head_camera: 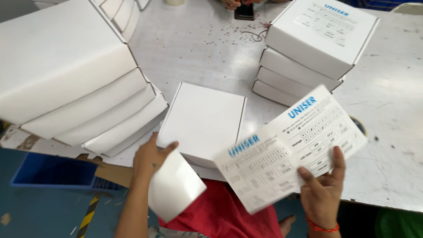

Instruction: The person places a circular light fixture into a white cardboard box, closes the box, and applies a printed label to the top. They repeat this process for several boxes, stacking the finished units.

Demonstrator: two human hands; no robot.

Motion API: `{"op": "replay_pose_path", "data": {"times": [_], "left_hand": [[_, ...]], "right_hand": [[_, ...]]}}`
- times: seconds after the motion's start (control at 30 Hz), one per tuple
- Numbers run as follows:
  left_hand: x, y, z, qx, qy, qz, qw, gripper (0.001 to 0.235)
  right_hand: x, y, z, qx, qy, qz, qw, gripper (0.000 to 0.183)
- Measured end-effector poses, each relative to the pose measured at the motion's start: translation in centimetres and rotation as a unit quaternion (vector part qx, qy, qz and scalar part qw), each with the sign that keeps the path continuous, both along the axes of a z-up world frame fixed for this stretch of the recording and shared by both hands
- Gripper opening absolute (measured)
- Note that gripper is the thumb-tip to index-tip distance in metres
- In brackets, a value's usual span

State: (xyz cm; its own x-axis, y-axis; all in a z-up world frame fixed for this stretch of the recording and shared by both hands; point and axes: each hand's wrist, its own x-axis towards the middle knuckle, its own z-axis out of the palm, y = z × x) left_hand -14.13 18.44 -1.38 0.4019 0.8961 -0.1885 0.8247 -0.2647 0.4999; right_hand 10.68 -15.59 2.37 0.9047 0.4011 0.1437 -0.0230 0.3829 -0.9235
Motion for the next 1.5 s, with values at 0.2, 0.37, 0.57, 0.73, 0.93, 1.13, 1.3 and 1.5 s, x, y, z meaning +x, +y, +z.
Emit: {"op": "replay_pose_path", "data": {"times": [0.2,0.37,0.57,0.73,0.93,1.13,1.3,1.5], "left_hand": [[1.7,-6.9,3.4,-0.006,-0.043,-0.018,0.999,0.065],[2.8,-12.6,8.6,-0.189,-0.025,-0.098,0.977,0.072],[6.1,-15.9,8.7,-0.32,-0.51,-0.134,0.787,0.049],[4.6,-15.4,8.5,-0.236,-0.467,-0.095,0.847,0.026],[3.0,-14.4,9.1,-0.213,-0.314,-0.111,0.919,0.025],[3.4,-16.0,9.4,-0.089,-0.23,-0.279,0.928,0.037],[2.5,-15.6,10.2,-0.114,-0.259,-0.216,0.935,0.027],[3.0,-17.0,9.7,-0.021,-0.277,-0.251,0.928,0.022]], "right_hand": [[-2.6,2.1,0.8,-0.019,-0.029,0.0,0.999,0.09],[-5.1,2.8,1.0,-0.093,-0.097,-0.074,0.988,0.094],[-10.1,3.6,-2.1,-0.146,0.044,0.053,0.987,0.096],[-7.2,2.0,-2.9,-0.168,0.133,0.287,0.933,0.084],[-2.0,0.4,0.6,-0.256,-0.251,0.081,0.93,0.067],[-1.7,2.4,3.5,-0.265,-0.482,0.175,0.816,0.034],[-1.2,3.4,5.3,-0.272,-0.471,0.189,0.817,0.024],[-2.9,3.8,7.1,-0.245,-0.587,0.175,0.751,0.039]]}}
